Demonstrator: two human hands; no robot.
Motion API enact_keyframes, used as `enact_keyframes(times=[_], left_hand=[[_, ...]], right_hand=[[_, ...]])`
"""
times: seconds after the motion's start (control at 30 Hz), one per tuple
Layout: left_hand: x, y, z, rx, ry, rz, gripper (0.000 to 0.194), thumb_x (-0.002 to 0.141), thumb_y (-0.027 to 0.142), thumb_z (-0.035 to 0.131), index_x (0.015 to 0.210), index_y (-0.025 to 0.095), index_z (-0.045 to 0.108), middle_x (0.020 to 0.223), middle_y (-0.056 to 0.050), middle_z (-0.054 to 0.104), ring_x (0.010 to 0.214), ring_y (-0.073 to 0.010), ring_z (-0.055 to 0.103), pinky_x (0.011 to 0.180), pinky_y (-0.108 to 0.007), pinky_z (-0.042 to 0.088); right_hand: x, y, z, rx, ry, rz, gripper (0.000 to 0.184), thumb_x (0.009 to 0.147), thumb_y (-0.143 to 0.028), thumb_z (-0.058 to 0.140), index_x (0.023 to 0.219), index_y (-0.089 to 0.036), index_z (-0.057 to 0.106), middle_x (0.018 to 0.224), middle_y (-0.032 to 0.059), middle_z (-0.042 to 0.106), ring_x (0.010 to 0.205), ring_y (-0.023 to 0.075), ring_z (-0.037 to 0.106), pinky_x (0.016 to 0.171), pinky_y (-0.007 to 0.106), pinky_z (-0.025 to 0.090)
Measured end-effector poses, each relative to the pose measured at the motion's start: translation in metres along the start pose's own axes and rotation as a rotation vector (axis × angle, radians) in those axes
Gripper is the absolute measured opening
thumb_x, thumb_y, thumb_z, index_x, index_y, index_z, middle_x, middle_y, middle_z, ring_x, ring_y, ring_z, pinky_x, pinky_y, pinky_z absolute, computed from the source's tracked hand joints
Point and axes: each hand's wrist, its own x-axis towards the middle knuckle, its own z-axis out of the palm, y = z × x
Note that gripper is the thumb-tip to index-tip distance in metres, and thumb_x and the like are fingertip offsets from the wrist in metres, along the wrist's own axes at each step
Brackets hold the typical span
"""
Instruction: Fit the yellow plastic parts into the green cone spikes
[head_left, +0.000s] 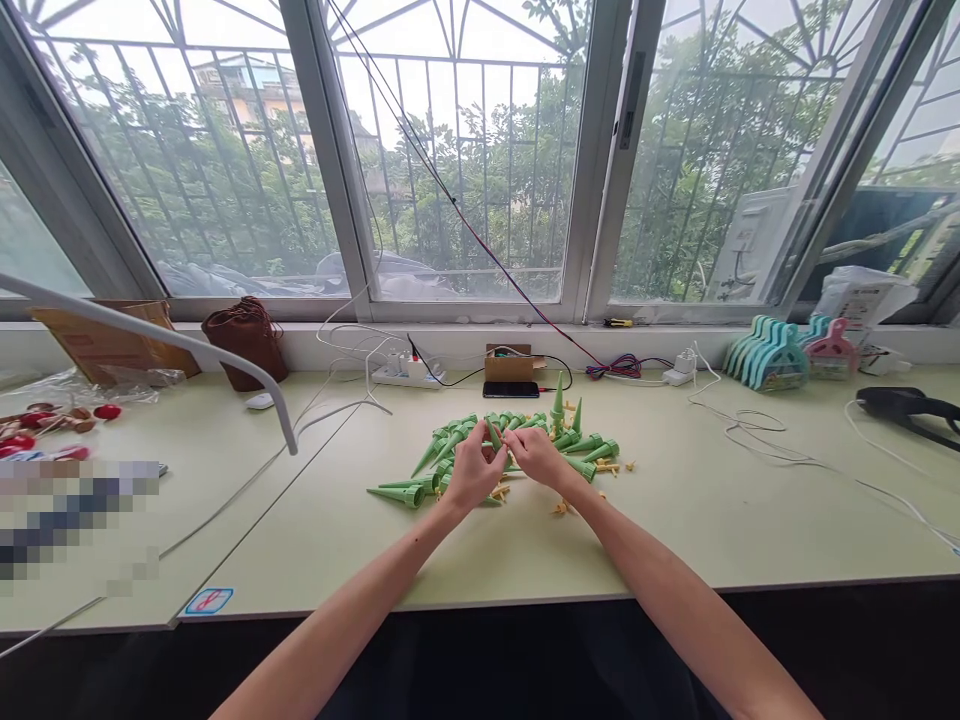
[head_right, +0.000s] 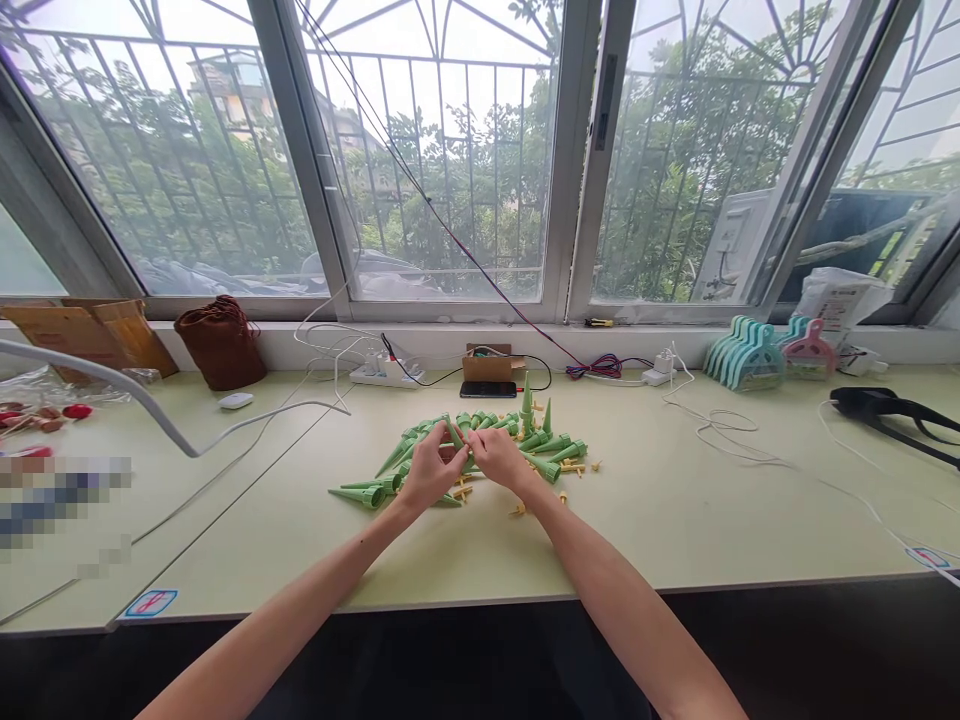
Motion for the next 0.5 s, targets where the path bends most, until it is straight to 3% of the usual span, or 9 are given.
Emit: enact_keyframes(times=[0.3, 0.5], left_hand=[[-0.0023, 0.0010, -0.0020, 0.080, -0.050, 0.061, 0.013, 0.075, 0.025, 0.057, 0.083, 0.020, 0.048, 0.058, 0.006, 0.049, 0.043, -0.0078, 0.042, 0.045, -0.020, 0.030], [-0.0045, -0.0041, -0.0032, 0.323, -0.114, 0.235, 0.007, 0.081, 0.020, 0.049, 0.076, 0.021, 0.043, 0.057, 0.005, 0.043, 0.049, -0.0102, 0.041, 0.054, -0.023, 0.033]], right_hand=[[0.0012, 0.0010, 0.0009, 0.030, -0.012, 0.046, 0.043, 0.090, -0.034, 0.034, 0.050, -0.019, 0.033, 0.047, -0.0017, 0.035, 0.048, 0.0106, 0.031, 0.050, 0.026, 0.023], [-0.0011, 0.0047, 0.0003, 0.203, -0.163, 0.200, 0.046, 0.090, -0.036, 0.031, 0.047, -0.020, 0.035, 0.039, -0.0019, 0.039, 0.040, 0.0098, 0.035, 0.047, 0.024, 0.028]])
